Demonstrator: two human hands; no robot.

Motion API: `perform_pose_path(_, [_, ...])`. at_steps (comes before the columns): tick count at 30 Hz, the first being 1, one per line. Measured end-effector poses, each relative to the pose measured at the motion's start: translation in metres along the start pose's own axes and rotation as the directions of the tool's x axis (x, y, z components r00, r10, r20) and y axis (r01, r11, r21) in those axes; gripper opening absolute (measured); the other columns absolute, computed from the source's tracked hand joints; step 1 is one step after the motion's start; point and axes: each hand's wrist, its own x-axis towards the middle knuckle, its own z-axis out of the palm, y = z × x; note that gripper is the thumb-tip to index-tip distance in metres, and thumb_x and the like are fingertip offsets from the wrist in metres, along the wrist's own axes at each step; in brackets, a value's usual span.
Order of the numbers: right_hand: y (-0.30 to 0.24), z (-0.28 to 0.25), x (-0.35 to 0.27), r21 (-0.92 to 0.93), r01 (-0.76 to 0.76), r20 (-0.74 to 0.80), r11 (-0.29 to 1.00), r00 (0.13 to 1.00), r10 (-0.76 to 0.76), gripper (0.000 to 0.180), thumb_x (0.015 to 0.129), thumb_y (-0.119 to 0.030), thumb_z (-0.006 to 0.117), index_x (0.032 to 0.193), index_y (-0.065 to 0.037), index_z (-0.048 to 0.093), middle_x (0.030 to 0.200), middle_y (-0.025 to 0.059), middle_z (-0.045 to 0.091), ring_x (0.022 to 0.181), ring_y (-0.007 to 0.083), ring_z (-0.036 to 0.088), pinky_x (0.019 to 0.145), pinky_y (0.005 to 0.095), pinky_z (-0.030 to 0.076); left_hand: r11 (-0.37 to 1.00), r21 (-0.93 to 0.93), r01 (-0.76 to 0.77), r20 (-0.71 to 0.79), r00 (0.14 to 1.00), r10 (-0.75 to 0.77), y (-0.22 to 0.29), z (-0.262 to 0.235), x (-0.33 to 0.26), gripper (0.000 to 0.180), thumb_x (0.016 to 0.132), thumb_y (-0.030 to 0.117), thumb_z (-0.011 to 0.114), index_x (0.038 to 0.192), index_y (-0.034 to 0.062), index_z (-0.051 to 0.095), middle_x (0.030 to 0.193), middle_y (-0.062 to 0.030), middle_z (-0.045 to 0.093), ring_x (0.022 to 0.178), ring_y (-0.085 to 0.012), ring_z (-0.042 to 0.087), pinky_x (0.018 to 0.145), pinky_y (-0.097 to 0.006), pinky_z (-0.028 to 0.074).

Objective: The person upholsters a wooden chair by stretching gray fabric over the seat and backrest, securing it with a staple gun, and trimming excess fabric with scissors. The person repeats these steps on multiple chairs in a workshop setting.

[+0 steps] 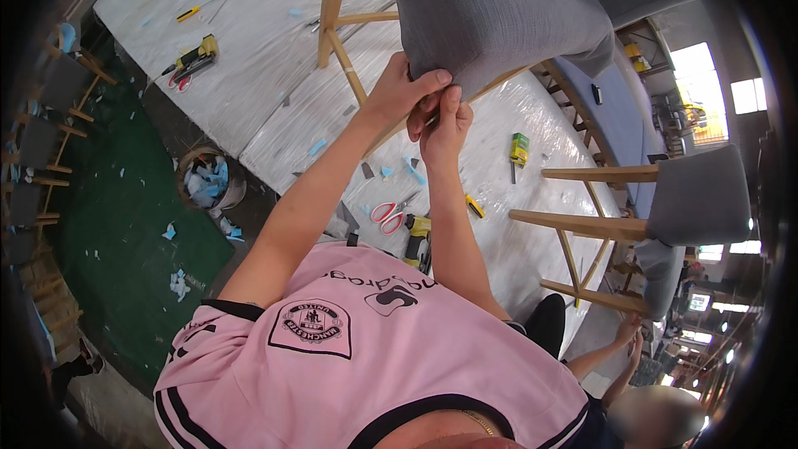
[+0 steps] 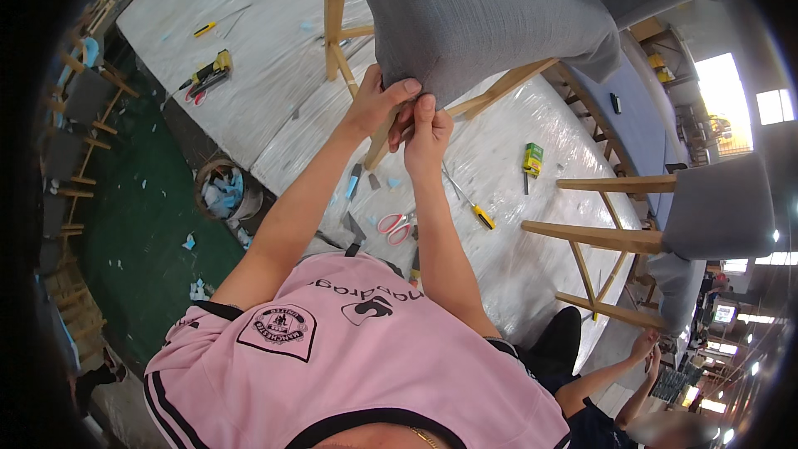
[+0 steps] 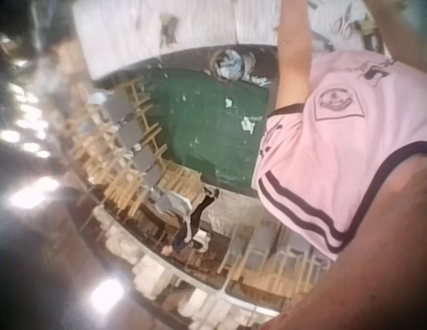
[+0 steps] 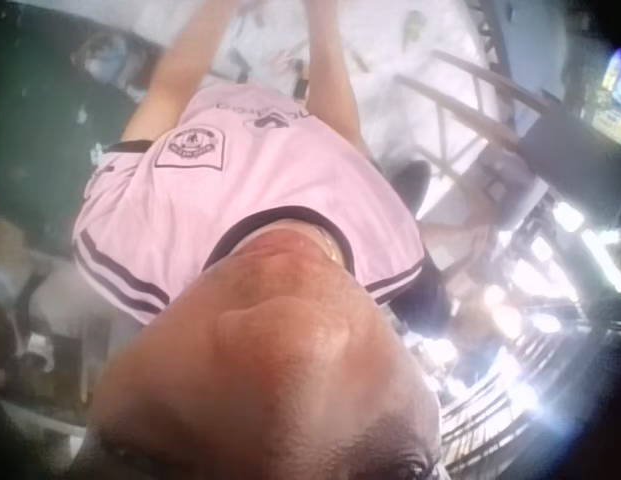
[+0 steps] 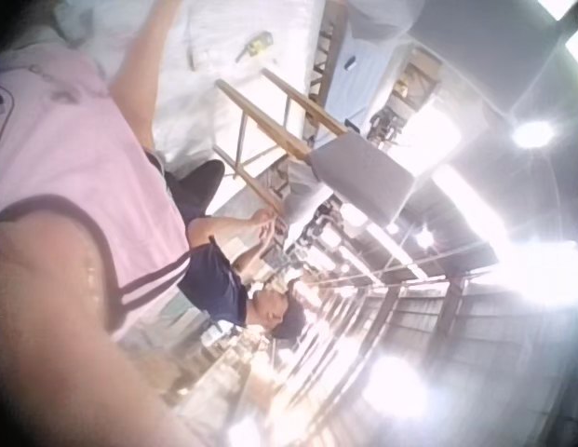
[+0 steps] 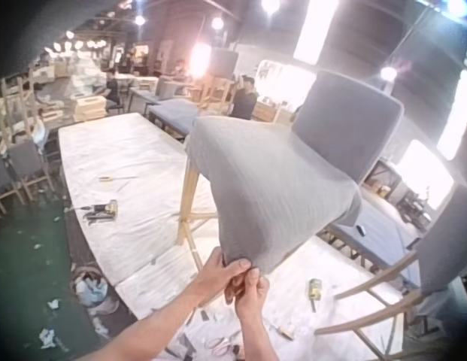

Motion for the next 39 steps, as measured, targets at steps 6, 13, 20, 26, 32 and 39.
perform_pose_path(6, [-0.031, -0.021, 0.003, -0.268, -0.152, 0.087, 0.951, 0.98, 0.181, 0.047, 0.106, -0.042, 0.051, 0.086, -0.001, 0.061, 0.062, 0.0062, 0.058, 0.057, 0.0155, 0.062, 0.056, 0.0268, 0.05, 0.997, -0.016, -0.081, -0.001, 0.997, 0.081, -0.011, 0.005, 0.003, 0.032, 0.087, 0.027, 0.072, 0.074, -0.0001, 0.063, 0.063, -0.0035, 0.062, 0.054, -0.0102, 0.058, 0.049, -0.027, 0.046])
perform_pose_path(13, [-0.117, -0.017, -0.028, -0.531, -0.151, -0.009, 0.834, 0.985, 0.172, 0.046, 0.098, 0.005, 0.054, 0.14, -0.005, 0.037, 0.106, 0.013, 0.066, 0.105, 0.0199, 0.067, 0.094, 0.0342, 0.054, 0.961, -0.009, -0.276, -0.097, 0.957, 0.274, -0.016, 0.013, 0.005, 0.028, 0.088, 0.024, 0.072, 0.084, -0.0021, 0.065, 0.072, -0.0025, 0.065, 0.068, -0.0099, 0.06, 0.059, -0.028, 0.047])
perform_pose_path(20, [-0.11, 0.022, -0.013, -0.578, 0.374, 0.016, 0.725, 0.894, -0.448, 0.016, 0.086, 0.003, 0.077, 0.102, 0.003, 0.072, 0.108, 0.0093, 0.07, 0.105, 0.0127, 0.066, 0.083, 0.0254, 0.053, 0.985, -0.021, -0.171, -0.029, 0.985, 0.17, -0.017, 0.008, 0.003, 0.034, 0.09, 0.031, 0.075, 0.088, -0.0017, 0.067, 0.075, -0.0016, 0.065, 0.073, -0.0079, 0.058, 0.062, -0.027, 0.046])
perform_pose_path(26, [-0.089, 0.02, -0.004, -0.63, 0.293, -0.143, 0.719, 0.867, -0.478, 0.02, 0.083, -0.001, 0.083, 0.1, 0.001, 0.071, 0.093, 0.005, 0.071, 0.088, 0.0108, 0.067, 0.079, 0.0245, 0.053, 0.971, -0.041, -0.234, -0.066, 0.971, 0.231, -0.016, 0.014, 0.004, 0.037, 0.09, 0.033, 0.075, 0.092, -0.0029, 0.068, 0.079, -0.0013, 0.066, 0.072, -0.0083, 0.056, 0.061, -0.028, 0.046])
perform_pose_path(32, [-0.083, 0.027, 0.001, -0.611, 0.423, -0.135, 0.67, 0.778, -0.614, 0.02, 0.082, -0.004, 0.085, 0.093, -0.001, 0.068, 0.088, 0.0041, 0.071, 0.08, 0.0076, 0.064, 0.073, 0.0217, 0.051, 0.981, 0.088, -0.175, -0.042, 0.983, 0.179, -0.016, 0.007, 0.003, 0.035, 0.09, 0.031, 0.075, 0.094, -0.0035, 0.07, 0.077, -0.0025, 0.068, 0.073, -0.0084, 0.058, 0.063, -0.029, 0.046])
perform_pose_path(39, [-0.079, 0.01, 0.012, -0.768, 0.508, 0.129, 0.391, 0.72, -0.682, 0.024, 0.083, -0.006, 0.085, 0.093, -0.004, 0.063, 0.088, 0.0025, 0.067, 0.081, 0.0065, 0.061, 0.071, 0.0194, 0.046, 0.976, 0.039, -0.216, -0.063, 0.974, 0.218, -0.017, 0.008, 0.005, 0.032, 0.09, 0.027, 0.074, 0.095, -0.0044, 0.069, 0.082, -0.0041, 0.069, 0.078, -0.0088, 0.06, 0.067, -0.029, 0.048])
